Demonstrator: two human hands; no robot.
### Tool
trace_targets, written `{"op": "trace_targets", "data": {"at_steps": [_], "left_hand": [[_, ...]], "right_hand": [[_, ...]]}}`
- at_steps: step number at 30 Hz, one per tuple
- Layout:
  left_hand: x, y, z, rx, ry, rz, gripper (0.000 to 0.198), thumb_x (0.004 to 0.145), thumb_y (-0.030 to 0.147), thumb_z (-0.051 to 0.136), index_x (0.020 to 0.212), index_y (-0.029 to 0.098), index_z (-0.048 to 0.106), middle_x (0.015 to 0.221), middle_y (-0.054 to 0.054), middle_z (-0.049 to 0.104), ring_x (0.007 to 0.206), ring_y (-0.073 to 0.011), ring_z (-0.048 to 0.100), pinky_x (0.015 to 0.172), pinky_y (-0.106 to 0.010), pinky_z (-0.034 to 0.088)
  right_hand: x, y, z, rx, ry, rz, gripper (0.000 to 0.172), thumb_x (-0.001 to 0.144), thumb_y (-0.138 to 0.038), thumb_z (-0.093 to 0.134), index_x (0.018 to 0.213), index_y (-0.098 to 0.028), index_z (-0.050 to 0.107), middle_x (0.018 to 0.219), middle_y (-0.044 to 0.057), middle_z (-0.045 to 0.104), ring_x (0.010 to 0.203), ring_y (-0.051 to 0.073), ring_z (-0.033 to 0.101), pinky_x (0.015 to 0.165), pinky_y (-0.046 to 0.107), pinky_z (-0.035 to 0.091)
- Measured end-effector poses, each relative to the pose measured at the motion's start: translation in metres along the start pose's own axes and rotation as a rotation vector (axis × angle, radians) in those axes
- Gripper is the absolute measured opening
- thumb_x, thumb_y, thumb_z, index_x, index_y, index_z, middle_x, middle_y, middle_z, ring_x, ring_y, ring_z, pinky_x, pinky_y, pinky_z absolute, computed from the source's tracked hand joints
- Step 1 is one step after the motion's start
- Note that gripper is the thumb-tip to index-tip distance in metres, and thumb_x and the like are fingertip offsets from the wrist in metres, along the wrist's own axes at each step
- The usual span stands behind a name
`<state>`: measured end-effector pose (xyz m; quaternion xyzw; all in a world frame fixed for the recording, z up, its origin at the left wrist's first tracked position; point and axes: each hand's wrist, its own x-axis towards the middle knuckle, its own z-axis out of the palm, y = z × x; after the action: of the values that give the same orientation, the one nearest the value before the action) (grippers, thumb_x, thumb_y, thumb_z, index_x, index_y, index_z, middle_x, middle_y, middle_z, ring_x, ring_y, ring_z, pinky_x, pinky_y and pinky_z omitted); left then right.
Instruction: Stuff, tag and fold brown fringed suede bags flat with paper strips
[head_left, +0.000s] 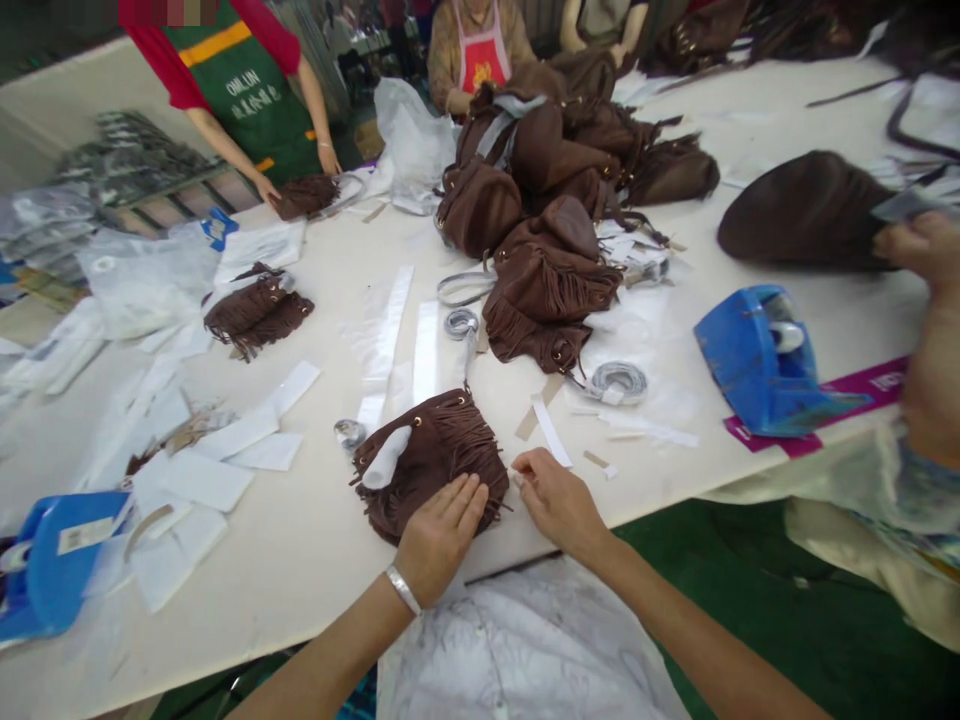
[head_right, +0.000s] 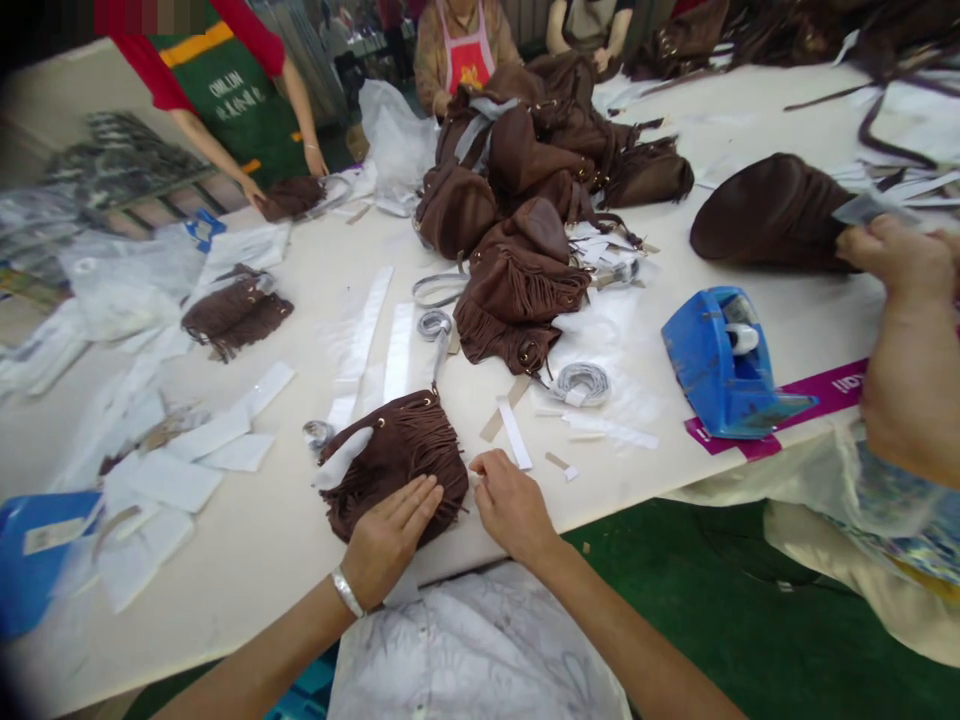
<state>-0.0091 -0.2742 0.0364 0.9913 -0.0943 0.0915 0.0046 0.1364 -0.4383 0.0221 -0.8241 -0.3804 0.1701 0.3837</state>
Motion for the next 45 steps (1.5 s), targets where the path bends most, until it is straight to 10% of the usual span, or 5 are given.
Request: {"op": "trace_targets", "data": {"at_steps": [5,20,28,34,45], "left_hand": [[-0.002,0.009,0.006,0.020,0.046,-0.048,0.040,0.093,0.010,0.039,0.131,0.006,0.050,0.133,-0.017,0.056,0.126,-0.0251,0.052,0.102,-0.040,0.050],[-0.079,0.004,0.016,0.175,-0.029,-0.344,0.063,0.089,0.004,0.035,0.149,0.010,0.016,0.152,-0.021,0.025,0.143,-0.0319,0.018,0.114,-0.059,0.027],[-0.086,0.014,0.018,0.102,-0.056,-0.380,0.066,0.088,0.010,0.041,0.149,0.011,0.017,0.156,-0.022,0.010,0.144,-0.0360,0.011,0.113,-0.061,0.023],[-0.086,0.021,0.019,0.083,-0.072,-0.429,0.067,0.089,0.019,0.048,0.149,0.011,0.019,0.157,-0.021,0.006,0.144,-0.0351,0.008,0.115,-0.059,0.017],[-0.095,0.037,0.022,0.135,0.066,-0.547,0.059,0.093,0.023,0.045,0.147,0.009,0.025,0.155,-0.023,0.014,0.143,-0.0351,0.017,0.115,-0.055,0.019]], "right_hand": [[-0.003,-0.008,0.012,-0.240,-0.002,-0.471,0.027,0.088,-0.013,0.050,0.114,-0.016,0.052,0.109,0.012,0.059,0.106,0.025,0.053,0.089,0.041,0.048],[0.006,0.025,0.027,-0.594,0.008,-0.805,0.015,0.092,-0.012,0.050,0.098,-0.017,0.062,0.095,0.009,0.059,0.089,0.020,0.054,0.079,0.033,0.048],[0.000,0.036,0.020,-0.603,-0.049,-0.850,0.017,0.094,-0.012,0.046,0.092,-0.017,0.063,0.098,0.010,0.061,0.091,0.019,0.057,0.083,0.034,0.051],[-0.011,-0.021,-0.001,-0.611,0.046,-0.802,0.033,0.093,-0.009,0.041,0.120,-0.014,0.059,0.124,0.017,0.059,0.114,0.027,0.055,0.093,0.044,0.050],[0.034,-0.005,0.077,-0.443,-0.253,-0.884,0.058,0.091,-0.005,0.034,0.147,-0.022,0.032,0.146,0.008,0.043,0.139,0.020,0.033,0.106,0.046,0.045]]}}
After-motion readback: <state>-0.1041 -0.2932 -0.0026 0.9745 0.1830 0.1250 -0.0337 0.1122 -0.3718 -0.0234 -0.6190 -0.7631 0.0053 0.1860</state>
